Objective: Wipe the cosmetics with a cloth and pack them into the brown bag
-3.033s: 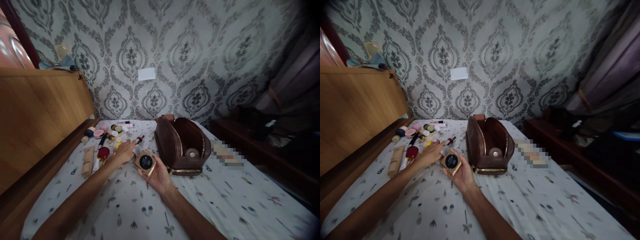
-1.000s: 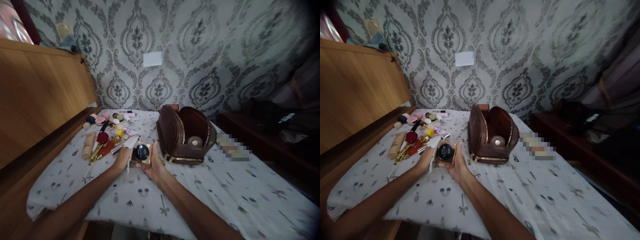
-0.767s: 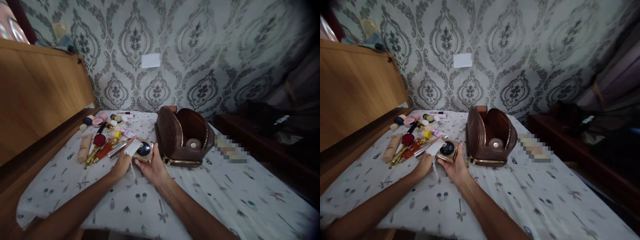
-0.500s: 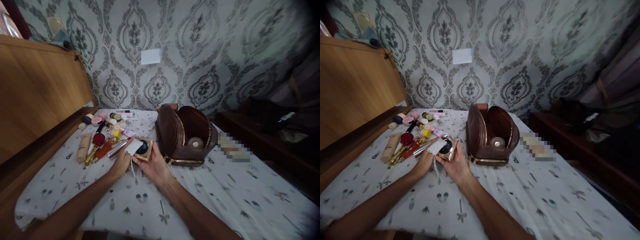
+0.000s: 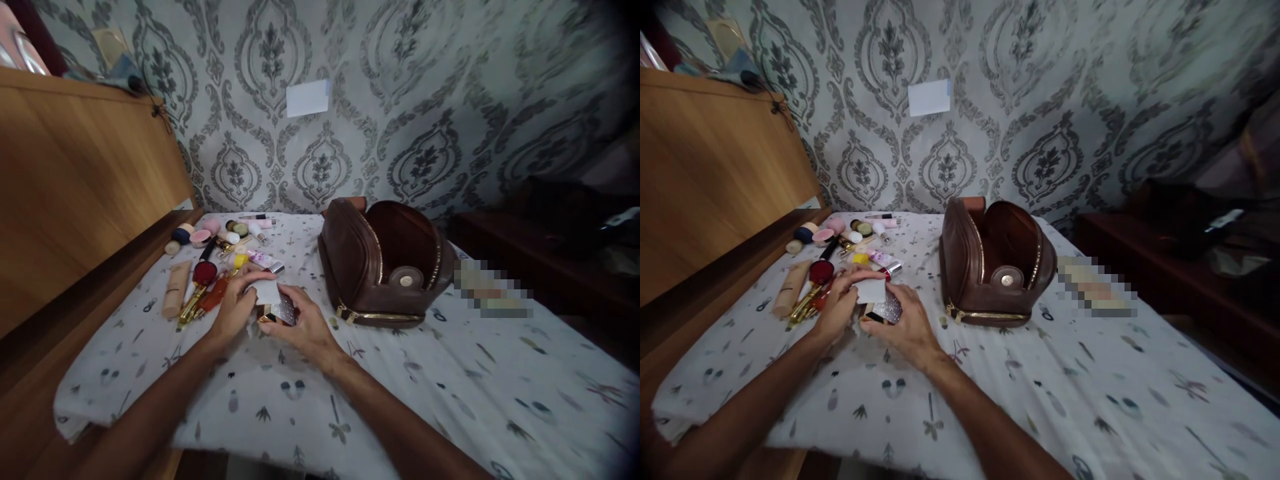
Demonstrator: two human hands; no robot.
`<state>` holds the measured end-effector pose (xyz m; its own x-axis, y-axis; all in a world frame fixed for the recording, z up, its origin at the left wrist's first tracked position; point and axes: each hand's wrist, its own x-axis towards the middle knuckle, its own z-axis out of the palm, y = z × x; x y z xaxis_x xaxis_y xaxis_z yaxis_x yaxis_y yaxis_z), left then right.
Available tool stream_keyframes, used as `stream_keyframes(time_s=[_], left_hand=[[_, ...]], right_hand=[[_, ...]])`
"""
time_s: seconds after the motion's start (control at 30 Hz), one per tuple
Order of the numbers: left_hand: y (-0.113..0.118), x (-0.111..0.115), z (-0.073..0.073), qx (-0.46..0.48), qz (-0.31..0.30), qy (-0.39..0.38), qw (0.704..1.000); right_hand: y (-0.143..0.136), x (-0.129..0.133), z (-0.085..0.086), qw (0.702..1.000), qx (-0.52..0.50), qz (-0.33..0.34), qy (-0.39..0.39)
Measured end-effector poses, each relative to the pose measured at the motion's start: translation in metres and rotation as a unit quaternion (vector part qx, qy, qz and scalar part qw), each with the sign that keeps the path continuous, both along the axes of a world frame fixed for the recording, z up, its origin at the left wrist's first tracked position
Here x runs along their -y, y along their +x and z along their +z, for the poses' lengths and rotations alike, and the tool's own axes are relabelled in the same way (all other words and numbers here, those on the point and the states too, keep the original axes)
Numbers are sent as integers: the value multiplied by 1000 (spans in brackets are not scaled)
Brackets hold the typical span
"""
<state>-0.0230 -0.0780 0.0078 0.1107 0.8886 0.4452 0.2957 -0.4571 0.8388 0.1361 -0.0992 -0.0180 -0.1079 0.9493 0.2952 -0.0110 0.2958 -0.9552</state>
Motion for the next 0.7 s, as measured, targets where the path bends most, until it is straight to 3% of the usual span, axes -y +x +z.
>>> stream_keyframes(time_s=[0.23, 0.5, 0.7], left_hand=[[7, 3, 0, 17, -35, 5, 999], [8, 7, 1, 5, -60, 5, 998], [5, 4, 4, 37, -67, 0, 997]], right_hand=[[-1, -1, -2, 998, 21, -59, 22], [1, -5, -8, 988, 20, -148, -26], [3, -8, -9, 992, -1, -118, -55]])
